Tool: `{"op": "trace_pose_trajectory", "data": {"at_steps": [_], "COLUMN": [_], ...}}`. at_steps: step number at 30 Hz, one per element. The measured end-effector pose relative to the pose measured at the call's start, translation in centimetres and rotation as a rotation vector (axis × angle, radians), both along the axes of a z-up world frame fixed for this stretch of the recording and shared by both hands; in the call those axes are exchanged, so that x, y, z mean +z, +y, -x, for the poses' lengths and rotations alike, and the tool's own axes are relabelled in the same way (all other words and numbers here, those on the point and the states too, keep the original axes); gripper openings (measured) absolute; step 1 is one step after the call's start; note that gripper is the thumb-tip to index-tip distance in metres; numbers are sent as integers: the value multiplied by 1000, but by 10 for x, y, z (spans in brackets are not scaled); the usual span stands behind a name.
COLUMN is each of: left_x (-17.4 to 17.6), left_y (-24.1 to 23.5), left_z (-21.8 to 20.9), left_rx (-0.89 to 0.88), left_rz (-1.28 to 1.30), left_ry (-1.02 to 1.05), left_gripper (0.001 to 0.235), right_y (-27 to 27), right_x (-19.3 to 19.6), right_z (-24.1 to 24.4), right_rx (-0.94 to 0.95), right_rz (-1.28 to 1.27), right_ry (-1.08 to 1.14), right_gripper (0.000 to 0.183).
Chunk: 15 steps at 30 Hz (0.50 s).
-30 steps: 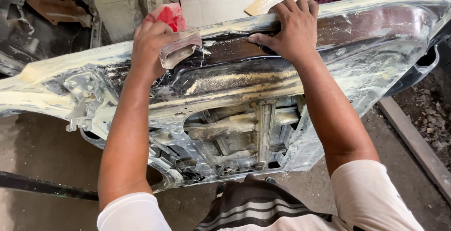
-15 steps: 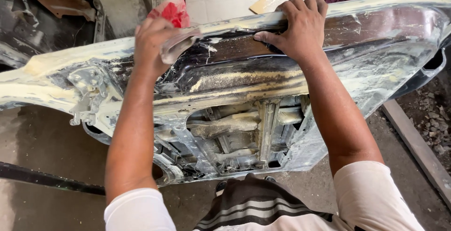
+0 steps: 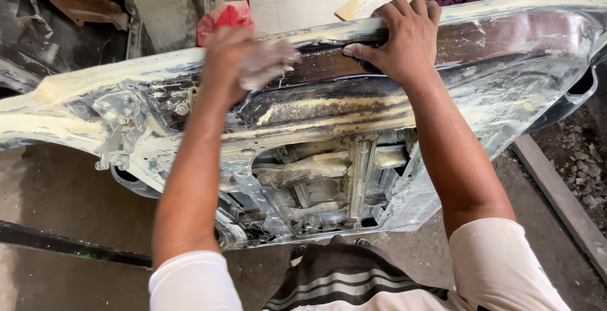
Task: The person sands the surface of a car door frame using a sanding block. They work on the edges and inner sections of the frame, removing material to smooth the surface.
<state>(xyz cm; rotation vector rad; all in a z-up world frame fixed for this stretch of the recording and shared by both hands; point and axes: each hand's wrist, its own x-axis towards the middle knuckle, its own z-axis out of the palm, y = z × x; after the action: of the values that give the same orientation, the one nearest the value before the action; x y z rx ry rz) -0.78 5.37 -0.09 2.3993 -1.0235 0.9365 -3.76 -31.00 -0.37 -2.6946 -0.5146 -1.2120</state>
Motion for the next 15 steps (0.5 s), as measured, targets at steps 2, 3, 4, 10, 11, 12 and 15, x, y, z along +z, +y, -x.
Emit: {"op": "trace_pose_trajectory", "data": {"at_steps": [2,3,4,10,11,12,15], "left_x": [-2,-3,-7,13,14,15,6], "left_y": [-35,-53,-43,21,21,24,-16], "left_z": [-4,-7,-12,12,11,13,-13], "left_rx": [-1,-4,-8,17,37,63,-5], "left_rz": [-65,-130,-127,-147,-121,-95,-180], "left_ry": [-11,-23,-22,-92,-6,80,-49], "left_gripper": [40,45,45,48,50,53,40], "right_y": [1,0,-2,-2,-2,0,-2], "right_x": [-1,-1,-1,0,1,1,-3], "right_z": [0,0,1,-1,0,0,-2], "right_rx": [4,7,3,20,7,0,11], "right_rz": [-4,-8,-5,-21,-10,1,-1], "right_ry": [-3,-5,-4,4,-1,-6,-26], "right_gripper": [77,77,77,76,76,77,76]}}
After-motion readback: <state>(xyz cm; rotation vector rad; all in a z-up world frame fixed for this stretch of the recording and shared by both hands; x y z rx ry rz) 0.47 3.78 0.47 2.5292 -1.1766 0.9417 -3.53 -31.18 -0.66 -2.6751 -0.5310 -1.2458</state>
